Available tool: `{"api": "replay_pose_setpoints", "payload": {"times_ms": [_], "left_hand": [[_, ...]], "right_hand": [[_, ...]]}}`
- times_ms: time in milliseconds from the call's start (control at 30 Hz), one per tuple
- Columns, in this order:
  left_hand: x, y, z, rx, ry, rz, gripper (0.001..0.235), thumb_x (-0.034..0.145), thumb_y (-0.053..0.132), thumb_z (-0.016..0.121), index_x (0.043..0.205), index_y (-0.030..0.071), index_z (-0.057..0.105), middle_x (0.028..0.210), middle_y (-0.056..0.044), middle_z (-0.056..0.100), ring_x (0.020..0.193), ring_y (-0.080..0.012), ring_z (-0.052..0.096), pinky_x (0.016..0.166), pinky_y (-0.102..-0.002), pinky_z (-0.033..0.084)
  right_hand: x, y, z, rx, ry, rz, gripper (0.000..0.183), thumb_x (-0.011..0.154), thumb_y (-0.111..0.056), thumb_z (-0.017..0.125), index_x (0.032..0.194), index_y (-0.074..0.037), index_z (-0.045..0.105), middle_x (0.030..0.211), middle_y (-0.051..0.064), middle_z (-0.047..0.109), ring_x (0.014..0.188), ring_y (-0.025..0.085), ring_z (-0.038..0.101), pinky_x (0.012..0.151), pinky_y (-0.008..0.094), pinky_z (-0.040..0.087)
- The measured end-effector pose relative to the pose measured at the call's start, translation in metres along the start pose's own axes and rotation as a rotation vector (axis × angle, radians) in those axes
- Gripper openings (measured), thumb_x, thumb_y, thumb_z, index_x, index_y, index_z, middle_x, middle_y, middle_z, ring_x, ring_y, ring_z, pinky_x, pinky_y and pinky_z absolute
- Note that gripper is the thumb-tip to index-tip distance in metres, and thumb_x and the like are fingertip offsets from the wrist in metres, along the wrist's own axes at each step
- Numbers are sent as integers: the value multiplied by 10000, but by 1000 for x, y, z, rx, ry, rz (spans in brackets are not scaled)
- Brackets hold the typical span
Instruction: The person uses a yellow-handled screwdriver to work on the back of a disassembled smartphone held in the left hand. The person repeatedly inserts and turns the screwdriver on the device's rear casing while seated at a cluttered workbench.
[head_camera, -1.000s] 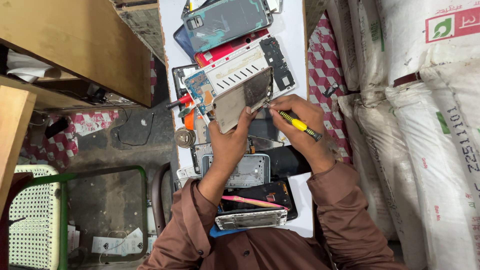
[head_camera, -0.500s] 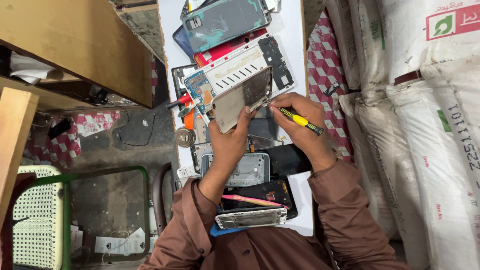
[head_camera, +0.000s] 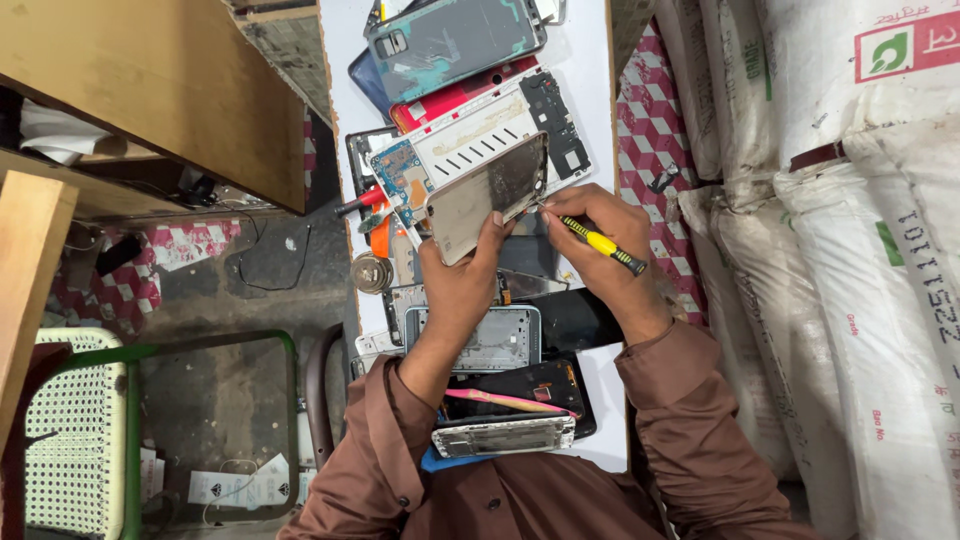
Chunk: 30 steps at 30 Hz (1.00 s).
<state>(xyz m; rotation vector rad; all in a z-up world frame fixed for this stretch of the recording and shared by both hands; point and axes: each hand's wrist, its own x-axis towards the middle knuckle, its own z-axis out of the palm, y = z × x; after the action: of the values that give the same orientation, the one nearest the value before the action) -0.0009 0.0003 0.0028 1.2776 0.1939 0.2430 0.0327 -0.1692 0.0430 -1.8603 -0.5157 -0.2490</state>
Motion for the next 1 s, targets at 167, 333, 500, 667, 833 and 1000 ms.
{"api": "replay_pose_setpoints", "payload": {"times_ms": [167, 333, 500, 667, 833, 1000], "left_hand": [[1, 2, 2, -45, 7, -8, 248, 990, 56, 677, 1122, -153, 669, 1077, -192, 744, 972, -213, 756, 834, -281, 621], [1, 0, 1, -44, 25, -35, 244, 980, 52, 683, 1107, -156, 669, 1065, -199, 744, 960, -217, 756, 822, -284, 622], [1, -2, 1, -47, 22, -23, 255, 981, 54, 677, 1128, -154, 658, 1083, -198, 741, 972, -216, 758, 828, -283, 622], [0, 1, 2, -41, 4, -10, 256, 990, 52, 677, 1135, -160, 667, 1091, -204, 742, 982, -217, 755, 850, -284, 622], [1, 0, 2, -55, 5, -27, 253, 985, 52, 682, 1129, -155, 670, 1090, -201, 746, 984, -214, 757, 847, -284, 621], [1, -5, -1, -42, 6, -25, 249, 989, 53, 683, 1124, -155, 670, 1075, -199, 745, 971, -214, 755, 838, -285, 621]], "right_hand": [[-1, -5, -1, -22, 31, 39, 89, 913, 28, 748, 986, 18, 697, 1010, 118, 756, 912, 171, 749, 797, 274, 580], [-2, -8, -1, 20, -15, -35, 87, 919, 32, 735, 992, 17, 691, 1034, 127, 751, 957, 181, 747, 840, 282, 582], [0, -5, 1, 9, 7, 30, 87, 920, 27, 740, 992, 19, 691, 1012, 124, 750, 914, 167, 741, 796, 272, 576], [-2, -4, 0, -41, 55, 31, 96, 911, 26, 751, 993, 24, 701, 1003, 128, 752, 894, 171, 745, 776, 273, 575], [1, -4, -1, -15, -3, -57, 95, 915, 25, 743, 995, 14, 693, 1017, 128, 752, 939, 188, 753, 827, 285, 584], [0, -5, 2, -39, 9, 17, 88, 925, 24, 737, 1002, 16, 696, 1019, 122, 750, 912, 169, 744, 797, 273, 577]]}}
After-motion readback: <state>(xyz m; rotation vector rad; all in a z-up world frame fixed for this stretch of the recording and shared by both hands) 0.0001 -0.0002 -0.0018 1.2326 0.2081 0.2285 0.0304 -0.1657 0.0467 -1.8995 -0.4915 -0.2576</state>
